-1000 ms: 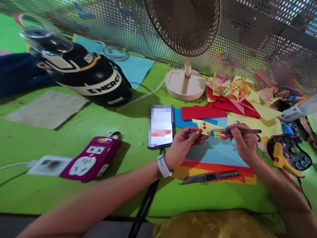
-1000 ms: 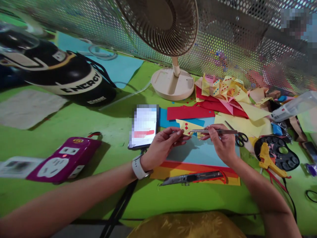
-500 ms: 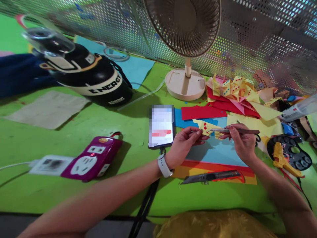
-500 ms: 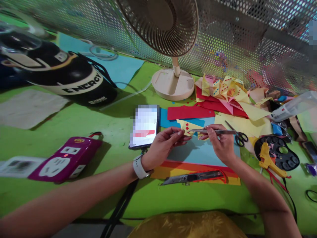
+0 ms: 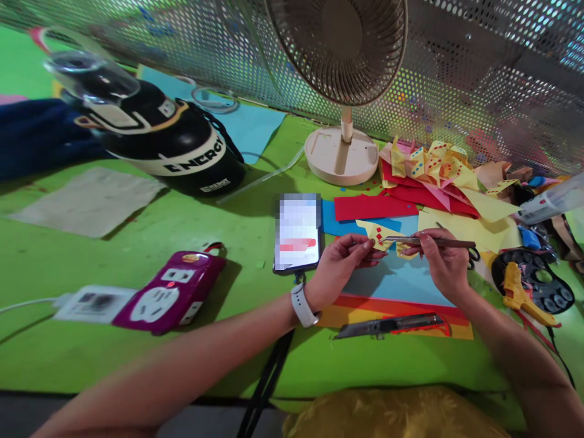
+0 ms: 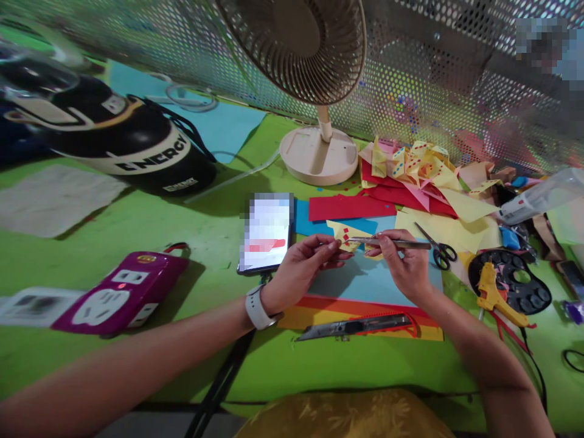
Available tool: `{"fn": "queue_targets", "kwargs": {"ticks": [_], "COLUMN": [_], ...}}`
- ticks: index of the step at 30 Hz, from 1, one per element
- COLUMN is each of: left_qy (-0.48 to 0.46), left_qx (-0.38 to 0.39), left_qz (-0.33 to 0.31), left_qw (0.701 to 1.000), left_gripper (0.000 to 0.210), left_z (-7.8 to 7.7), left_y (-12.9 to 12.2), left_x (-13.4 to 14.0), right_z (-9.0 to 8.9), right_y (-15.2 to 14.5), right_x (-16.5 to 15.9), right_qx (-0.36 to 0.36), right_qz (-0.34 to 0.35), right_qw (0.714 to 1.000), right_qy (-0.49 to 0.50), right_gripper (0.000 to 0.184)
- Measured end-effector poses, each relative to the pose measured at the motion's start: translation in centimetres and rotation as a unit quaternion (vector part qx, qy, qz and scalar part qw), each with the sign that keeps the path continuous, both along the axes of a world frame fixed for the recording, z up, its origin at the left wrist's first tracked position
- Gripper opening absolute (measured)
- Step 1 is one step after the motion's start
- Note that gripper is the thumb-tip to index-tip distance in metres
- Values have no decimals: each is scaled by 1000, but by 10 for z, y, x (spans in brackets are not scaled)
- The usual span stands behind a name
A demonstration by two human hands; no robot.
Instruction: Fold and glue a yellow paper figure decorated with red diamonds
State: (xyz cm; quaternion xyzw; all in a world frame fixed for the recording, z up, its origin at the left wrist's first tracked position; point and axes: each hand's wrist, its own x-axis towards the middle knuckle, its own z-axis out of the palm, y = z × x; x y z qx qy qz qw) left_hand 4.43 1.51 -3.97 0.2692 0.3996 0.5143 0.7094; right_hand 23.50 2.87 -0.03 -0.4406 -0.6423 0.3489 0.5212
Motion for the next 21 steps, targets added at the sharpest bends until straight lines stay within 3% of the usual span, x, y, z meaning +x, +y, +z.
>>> {"fn": "queue_targets", "kwargs": {"ticks": [21], "left_qy": [3], "left_qx": [3], "left_qz": [-3], "left_qw": [1000], "left_gripper": [44], "left_z": [1], "left_y": [0], "left_x": [0], "right_z": [0], "right_y": [-2], "right_x": [2], "right_qx": [-31], "right_qz": [-1], "right_qw": [1000], "right_qy": [6], "right_gripper": [19]}}
